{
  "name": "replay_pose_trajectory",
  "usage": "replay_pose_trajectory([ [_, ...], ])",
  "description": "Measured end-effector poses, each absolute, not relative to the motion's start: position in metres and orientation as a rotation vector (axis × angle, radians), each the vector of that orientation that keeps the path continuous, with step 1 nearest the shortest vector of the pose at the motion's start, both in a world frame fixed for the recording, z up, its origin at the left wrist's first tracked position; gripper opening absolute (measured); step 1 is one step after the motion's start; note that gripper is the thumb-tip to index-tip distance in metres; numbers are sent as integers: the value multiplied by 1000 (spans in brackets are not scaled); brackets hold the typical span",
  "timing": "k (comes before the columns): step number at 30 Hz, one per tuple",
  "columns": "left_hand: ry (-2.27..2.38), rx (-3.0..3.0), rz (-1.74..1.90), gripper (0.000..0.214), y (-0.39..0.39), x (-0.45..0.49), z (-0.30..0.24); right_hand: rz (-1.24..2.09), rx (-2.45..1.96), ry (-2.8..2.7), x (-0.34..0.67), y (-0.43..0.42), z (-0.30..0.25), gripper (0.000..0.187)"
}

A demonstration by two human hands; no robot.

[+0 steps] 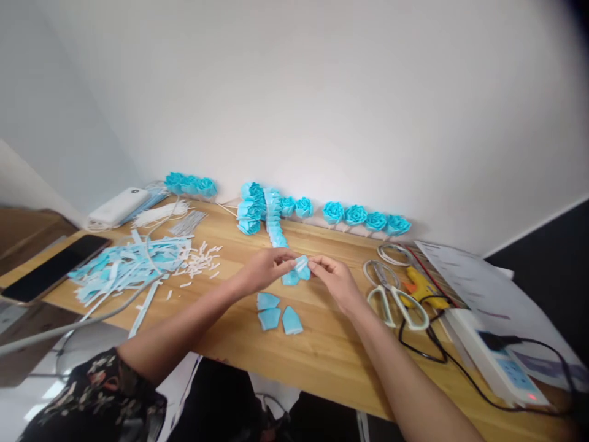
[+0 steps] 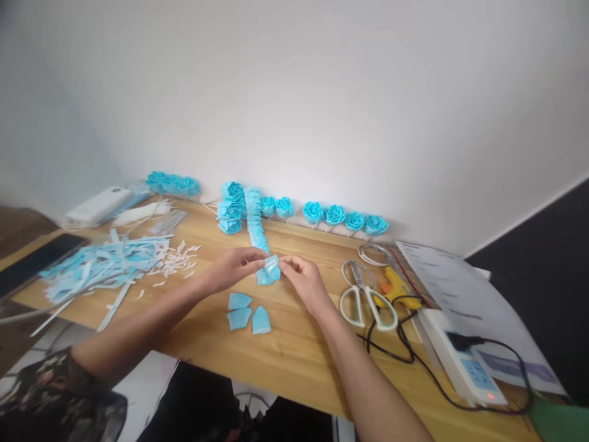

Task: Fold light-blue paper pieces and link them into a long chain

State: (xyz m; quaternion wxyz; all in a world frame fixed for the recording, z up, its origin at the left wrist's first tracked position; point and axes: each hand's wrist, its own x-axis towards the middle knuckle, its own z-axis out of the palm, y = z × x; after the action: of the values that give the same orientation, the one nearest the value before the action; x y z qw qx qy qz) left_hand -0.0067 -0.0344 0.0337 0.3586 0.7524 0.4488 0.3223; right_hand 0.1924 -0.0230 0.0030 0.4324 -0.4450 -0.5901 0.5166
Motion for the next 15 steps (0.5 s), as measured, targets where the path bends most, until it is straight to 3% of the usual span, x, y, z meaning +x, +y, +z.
replay_pose_trajectory([
  [7, 1844, 2218, 1110, 25, -140, -90, 11, 1258, -1100, -1361, 195, -21, 8, 23],
  [11, 2383, 2157, 1054, 23, -179, -156, -23, 1301, -1075, -1329, 193, -23, 9, 24],
  [15, 2496, 2177, 811, 31, -190, -185, -40, 1320, -1062, -1304, 193, -22, 6, 24],
])
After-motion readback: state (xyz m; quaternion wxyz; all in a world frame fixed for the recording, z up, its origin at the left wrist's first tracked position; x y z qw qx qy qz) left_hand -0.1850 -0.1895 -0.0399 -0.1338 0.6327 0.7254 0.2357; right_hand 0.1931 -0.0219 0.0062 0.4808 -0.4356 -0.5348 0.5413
